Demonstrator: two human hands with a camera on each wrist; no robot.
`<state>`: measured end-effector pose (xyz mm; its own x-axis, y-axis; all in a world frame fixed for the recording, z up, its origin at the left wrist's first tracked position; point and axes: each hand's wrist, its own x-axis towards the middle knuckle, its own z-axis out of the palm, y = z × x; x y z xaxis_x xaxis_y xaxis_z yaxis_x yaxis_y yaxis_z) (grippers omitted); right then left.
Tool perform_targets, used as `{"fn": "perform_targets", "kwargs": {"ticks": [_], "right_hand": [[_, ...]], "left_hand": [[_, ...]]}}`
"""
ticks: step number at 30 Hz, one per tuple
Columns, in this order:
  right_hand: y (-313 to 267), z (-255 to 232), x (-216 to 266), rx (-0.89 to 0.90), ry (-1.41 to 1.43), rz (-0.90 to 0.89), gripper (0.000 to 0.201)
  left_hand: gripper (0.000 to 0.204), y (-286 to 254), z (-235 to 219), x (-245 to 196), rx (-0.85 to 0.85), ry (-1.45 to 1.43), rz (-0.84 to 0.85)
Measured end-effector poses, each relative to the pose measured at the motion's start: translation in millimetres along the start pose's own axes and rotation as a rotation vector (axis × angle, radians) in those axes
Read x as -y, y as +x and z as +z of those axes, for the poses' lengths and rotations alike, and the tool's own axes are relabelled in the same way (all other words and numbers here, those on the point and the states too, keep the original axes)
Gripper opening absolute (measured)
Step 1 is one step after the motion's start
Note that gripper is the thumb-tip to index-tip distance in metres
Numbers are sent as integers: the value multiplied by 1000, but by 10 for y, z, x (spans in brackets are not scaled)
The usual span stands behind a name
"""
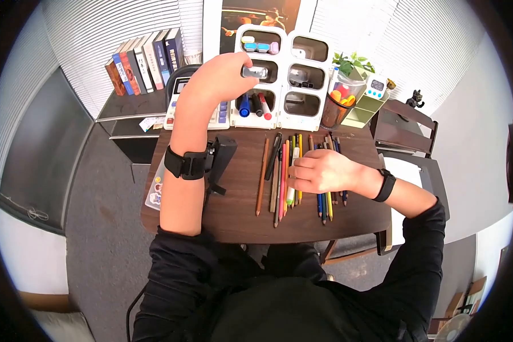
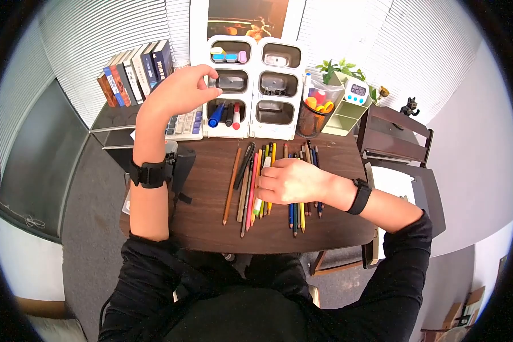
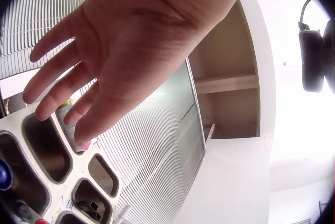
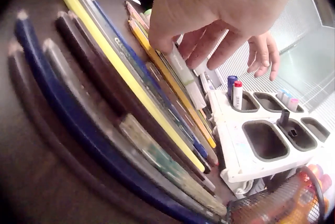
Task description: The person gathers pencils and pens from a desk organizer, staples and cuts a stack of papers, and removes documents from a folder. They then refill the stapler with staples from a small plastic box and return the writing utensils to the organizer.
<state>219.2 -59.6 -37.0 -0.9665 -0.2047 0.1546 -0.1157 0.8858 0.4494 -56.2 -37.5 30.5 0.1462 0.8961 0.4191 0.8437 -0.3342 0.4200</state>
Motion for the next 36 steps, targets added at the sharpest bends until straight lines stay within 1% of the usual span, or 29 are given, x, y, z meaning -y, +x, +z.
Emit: {"fn": "perform_targets", "kwargs": {"ticks": [1, 3, 4, 5, 9, 10, 11, 13, 15, 17, 18, 19, 21, 22, 24, 27, 29, 31, 32, 33, 35, 36], "right_hand": [[1, -13, -34, -1, -33, -17, 14], [22, -35, -149, -109, -117, 27, 14], [40, -80, -231, -169, -130, 84, 16], [47, -139, -313, -190, -114, 160, 21], [136, -185, -661, -439, -124, 352, 31], [179, -178, -705, -496, -84, 410, 29], [222, -165, -703, -498, -85, 411, 29], [322, -128, -711, -522, 28, 573, 27], [421, -45, -713, -533, 51, 575, 25], [495, 53, -720, -490, 104, 509, 23], [536, 87, -690, -456, 121, 520, 22], [567, 127, -676, -400, 104, 514, 22], [620, 205, -657, -243, 23, 568, 23], [651, 227, -662, -243, 23, 567, 23], [692, 261, -660, -252, 88, 672, 23], [686, 172, -618, -247, 71, 702, 23], [619, 105, -557, -259, 71, 684, 20], [506, 34, -450, -236, 135, 621, 18], [412, 45, -405, -190, 139, 580, 16], [342, 37, -353, -181, 145, 580, 16], [250, 12, -228, 20, 222, 446, 17], [223, 24, -184, 66, 246, 382, 21]], "left_hand": [[40, 2, -1, 0, -2, 3, 5], [40, -10, -14, -22, 12, 4, -10], [39, -12, -12, -14, -7, 6, 5], [39, -9, -7, -9, -8, 6, 9], [40, -12, -30, -33, 3, -13, 0], [40, -18, -37, -49, 13, -9, -14], [40, -20, -32, -46, 13, -7, -13], [40, -15, -31, -34, 11, -12, -12], [40, -12, -37, -25, 11, -9, -3], [40, -10, -36, -26, 12, -7, 7], [41, -10, -36, -28, 17, -13, 5], [41, -8, -39, -30, 21, -18, 2], [41, -9, -35, -28, 14, -16, 8], [42, -10, -30, -25, 8, -18, 13], [42, -7, -19, -17, 5, -20, 15], [42, -13, -23, -31, -1, -17, 21], [41, -16, -19, -21, -2, -14, 23], [40, -1, 1, 10, -13, 10, 51], [38, -5, 13, 13, -39, 20, 58], [38, 2, 16, 18, -37, 11, 52], [39, 14, 21, 23, -24, 31, 32], [39, 11, 28, 17, -24, 31, 21]]}}
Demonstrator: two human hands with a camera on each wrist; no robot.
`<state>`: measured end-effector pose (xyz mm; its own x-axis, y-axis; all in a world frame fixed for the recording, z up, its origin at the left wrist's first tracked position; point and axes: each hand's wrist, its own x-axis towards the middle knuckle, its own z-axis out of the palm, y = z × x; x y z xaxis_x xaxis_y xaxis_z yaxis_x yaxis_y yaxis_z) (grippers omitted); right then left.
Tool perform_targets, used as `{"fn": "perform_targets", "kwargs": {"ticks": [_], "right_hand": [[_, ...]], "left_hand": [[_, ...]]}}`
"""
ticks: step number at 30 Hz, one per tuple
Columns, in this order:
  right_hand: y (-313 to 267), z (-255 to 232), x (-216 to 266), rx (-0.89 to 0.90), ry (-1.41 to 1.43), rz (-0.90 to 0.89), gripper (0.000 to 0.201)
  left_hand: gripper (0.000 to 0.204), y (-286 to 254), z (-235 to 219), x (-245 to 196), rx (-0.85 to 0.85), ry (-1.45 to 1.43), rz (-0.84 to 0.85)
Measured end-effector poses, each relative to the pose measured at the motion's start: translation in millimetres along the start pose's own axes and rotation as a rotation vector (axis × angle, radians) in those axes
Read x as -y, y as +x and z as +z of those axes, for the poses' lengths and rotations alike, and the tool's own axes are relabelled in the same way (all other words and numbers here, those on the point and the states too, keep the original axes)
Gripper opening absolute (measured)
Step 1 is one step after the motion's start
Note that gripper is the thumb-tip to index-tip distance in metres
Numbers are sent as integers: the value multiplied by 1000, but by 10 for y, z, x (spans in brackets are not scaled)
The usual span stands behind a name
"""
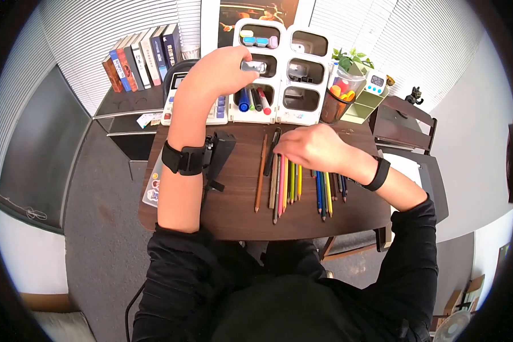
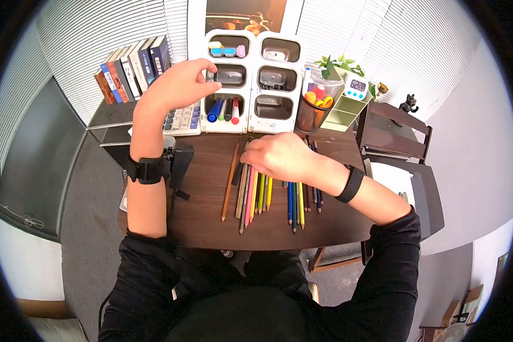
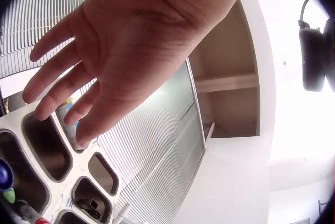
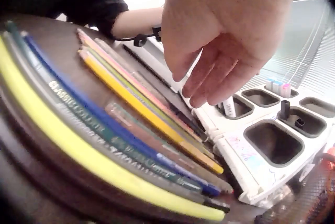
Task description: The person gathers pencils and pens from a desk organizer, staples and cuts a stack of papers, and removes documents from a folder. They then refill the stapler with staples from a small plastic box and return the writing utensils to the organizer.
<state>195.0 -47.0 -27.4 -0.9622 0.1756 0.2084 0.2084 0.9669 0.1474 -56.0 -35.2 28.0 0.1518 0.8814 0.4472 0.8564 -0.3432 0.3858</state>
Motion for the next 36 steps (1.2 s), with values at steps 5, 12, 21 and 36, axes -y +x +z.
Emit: {"fn": "perform_targets", "kwargs": {"ticks": [5, 12, 21, 36], "right_hand": [[41, 190, 55, -119, -88, -114, 31], [161, 227, 3, -49, -223, -214, 22], [124, 238, -101, -26, -263, -241, 23], [-713, -372, -958, -889, 197, 839, 24]], "left_hand": [[40, -10, 18, -48, 2, -5, 4], [41, -17, 2, -67, 30, -25, -3], [41, -15, -21, -112, 54, -25, -11], [40, -17, -32, -185, 98, -34, -45]]}}
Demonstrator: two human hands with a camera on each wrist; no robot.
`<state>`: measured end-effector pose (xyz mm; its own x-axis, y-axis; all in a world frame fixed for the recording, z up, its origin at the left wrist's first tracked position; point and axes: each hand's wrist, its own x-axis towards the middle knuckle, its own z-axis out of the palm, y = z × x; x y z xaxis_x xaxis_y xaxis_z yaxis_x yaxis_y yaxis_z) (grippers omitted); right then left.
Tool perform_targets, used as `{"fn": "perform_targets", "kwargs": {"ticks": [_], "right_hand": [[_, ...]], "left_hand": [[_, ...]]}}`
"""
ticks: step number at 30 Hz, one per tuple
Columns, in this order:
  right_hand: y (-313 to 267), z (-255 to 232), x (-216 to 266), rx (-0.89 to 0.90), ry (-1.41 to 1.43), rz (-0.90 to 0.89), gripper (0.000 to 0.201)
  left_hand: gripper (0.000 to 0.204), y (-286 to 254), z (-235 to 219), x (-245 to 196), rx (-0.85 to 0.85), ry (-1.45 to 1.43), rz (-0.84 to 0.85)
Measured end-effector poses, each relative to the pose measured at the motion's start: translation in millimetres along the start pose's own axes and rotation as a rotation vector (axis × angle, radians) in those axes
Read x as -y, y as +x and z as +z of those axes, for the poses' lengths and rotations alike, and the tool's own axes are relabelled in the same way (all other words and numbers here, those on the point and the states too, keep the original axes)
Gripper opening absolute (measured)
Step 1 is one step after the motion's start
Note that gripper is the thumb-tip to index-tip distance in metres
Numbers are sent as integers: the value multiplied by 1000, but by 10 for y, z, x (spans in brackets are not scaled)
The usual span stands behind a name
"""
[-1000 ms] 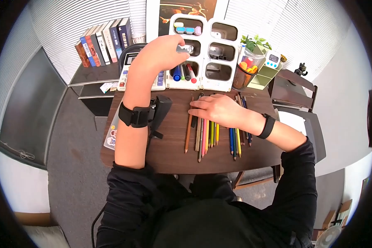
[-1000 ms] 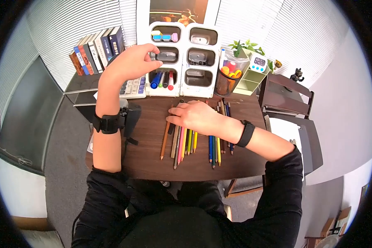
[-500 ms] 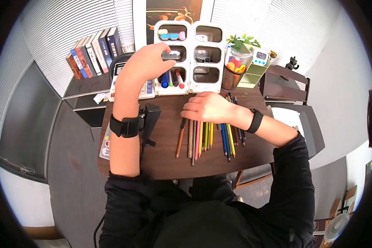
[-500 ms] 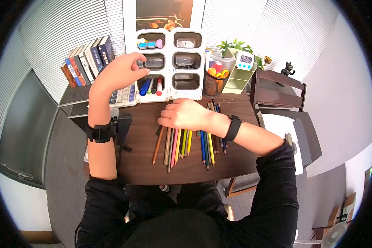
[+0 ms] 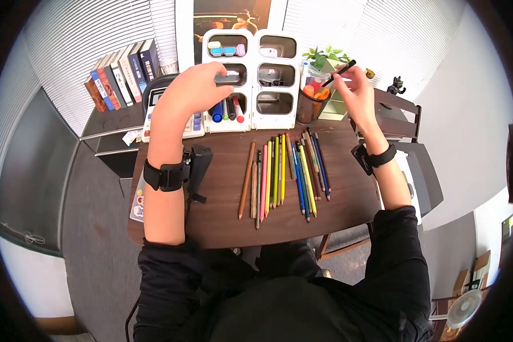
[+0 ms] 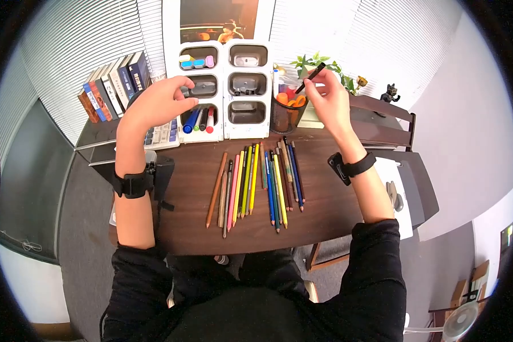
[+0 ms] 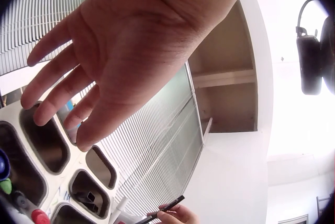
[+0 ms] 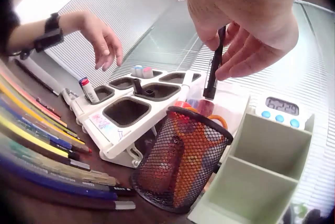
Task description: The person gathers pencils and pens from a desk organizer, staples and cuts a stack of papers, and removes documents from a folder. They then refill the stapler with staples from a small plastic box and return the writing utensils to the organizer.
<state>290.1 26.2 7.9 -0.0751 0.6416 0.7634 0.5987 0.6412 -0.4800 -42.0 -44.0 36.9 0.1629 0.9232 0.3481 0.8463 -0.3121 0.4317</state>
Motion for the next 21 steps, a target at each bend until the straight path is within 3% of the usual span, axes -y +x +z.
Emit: {"fn": "perform_targets", "kwargs": {"ticks": [5, 11, 14, 15, 17, 21], "right_hand": [[-17, 66, -181, 188, -203, 110, 36], [-2, 34, -64, 166, -153, 151, 37], [5, 69, 84, 154, -162, -67, 46], [-8, 86, 136, 153, -162, -64, 46], [-22, 113, 270, 169, -382, -271, 46], [11, 175, 175, 151, -477, -365, 34]], "left_hand": [[43, -9, -22, -51, 36, -19, -29], [43, 5, 8, -32, 33, 1, -12], [38, 22, 64, 16, 4, 21, 33], [38, 22, 67, 6, 7, 23, 36], [38, 21, 76, 0, -1, 29, 46], [38, 22, 87, -14, 5, 38, 41]]}}
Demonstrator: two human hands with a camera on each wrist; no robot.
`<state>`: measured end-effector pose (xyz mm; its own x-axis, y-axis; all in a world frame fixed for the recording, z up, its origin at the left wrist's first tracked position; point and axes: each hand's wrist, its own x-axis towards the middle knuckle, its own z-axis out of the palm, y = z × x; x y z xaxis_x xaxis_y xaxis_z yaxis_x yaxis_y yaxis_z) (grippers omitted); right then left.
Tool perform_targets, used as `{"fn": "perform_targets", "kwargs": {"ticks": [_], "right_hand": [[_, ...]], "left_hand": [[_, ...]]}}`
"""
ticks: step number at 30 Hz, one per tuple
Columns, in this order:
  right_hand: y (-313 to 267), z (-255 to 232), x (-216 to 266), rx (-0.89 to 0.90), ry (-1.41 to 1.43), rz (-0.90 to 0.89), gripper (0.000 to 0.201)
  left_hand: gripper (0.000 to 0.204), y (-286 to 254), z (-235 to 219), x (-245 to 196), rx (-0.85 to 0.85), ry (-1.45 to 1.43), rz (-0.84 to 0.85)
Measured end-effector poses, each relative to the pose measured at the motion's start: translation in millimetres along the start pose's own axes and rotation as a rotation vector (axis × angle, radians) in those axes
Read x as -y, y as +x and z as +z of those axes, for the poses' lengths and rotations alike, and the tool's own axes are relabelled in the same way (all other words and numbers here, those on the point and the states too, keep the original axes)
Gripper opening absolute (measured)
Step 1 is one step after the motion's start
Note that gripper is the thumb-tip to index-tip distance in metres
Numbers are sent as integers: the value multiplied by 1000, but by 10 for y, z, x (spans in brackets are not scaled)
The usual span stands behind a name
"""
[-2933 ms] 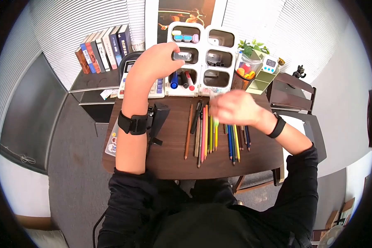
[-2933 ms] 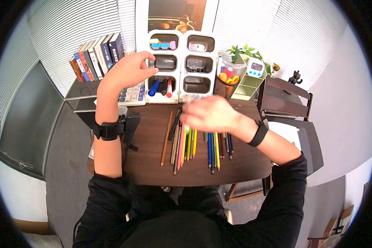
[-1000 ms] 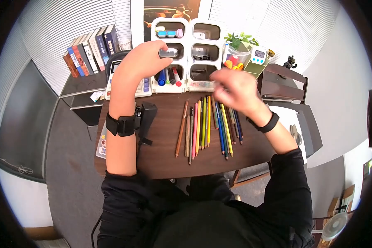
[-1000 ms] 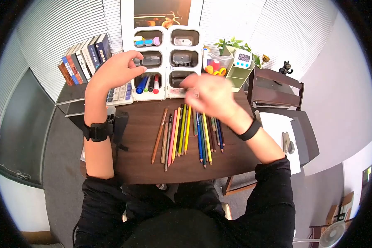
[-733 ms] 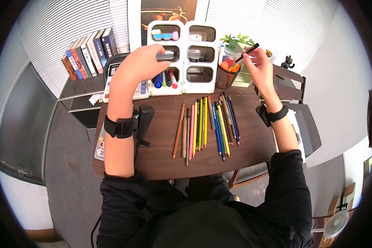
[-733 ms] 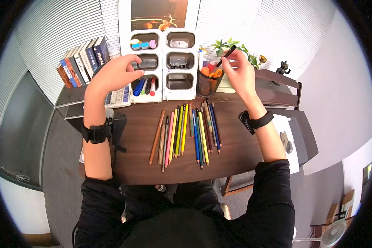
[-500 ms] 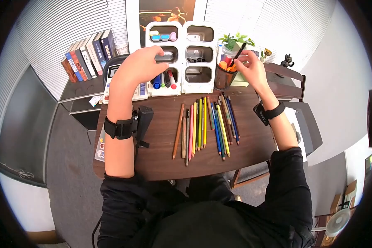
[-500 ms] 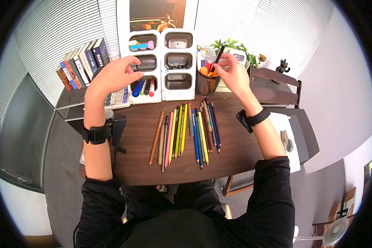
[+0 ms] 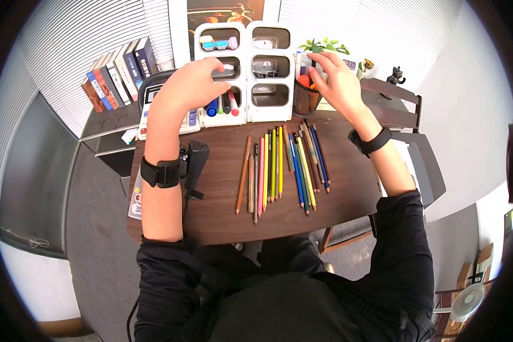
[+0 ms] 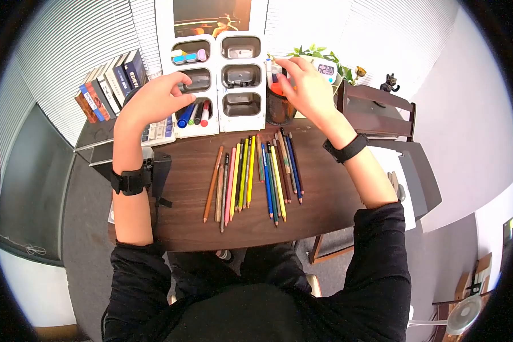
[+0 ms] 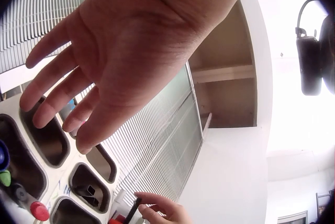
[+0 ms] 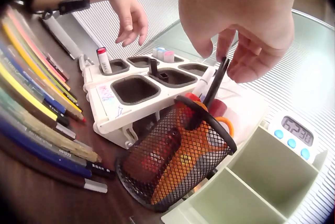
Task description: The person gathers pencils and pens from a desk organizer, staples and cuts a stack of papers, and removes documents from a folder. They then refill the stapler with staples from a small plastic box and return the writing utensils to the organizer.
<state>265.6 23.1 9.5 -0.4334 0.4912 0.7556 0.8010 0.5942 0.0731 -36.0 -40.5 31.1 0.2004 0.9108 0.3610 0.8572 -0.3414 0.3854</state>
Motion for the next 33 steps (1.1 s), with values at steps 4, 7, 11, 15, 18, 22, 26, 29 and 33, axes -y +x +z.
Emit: {"fn": "perform_targets", "kwargs": {"ticks": [4, 7, 11, 15, 18, 22, 26, 29, 33], "right_hand": [[-169, 30, -68, 59, 27, 12, 23], [-281, -108, 40, -104, -40, -103, 20], [-550, -325, -41, 173, 78, -255, 18], [-870, -448, -24, 752, 213, -137, 14], [-934, -396, -16, 803, 292, -84, 17], [-907, -291, 48, 783, 422, -49, 21], [-861, -222, 160, 783, 384, -26, 21], [-817, -192, 163, 869, 331, 94, 28], [-739, -235, 177, 1007, 164, 189, 40]], "left_hand": [[38, -17, -12, -26, -3, -8, -10], [38, 2, 0, 20, 11, -45, -9], [38, -1, 11, 30, 10, -38, -3], [38, 1, 18, 35, -25, -2, 12], [38, 0, 19, 20, -18, -19, 2], [38, 0, 18, 7, -16, -32, -7], [37, -6, 9, 9, -9, -25, 12], [38, -12, -20, 2, 1, -19, 11], [39, -3, -17, 36, 15, -23, 11]]}}
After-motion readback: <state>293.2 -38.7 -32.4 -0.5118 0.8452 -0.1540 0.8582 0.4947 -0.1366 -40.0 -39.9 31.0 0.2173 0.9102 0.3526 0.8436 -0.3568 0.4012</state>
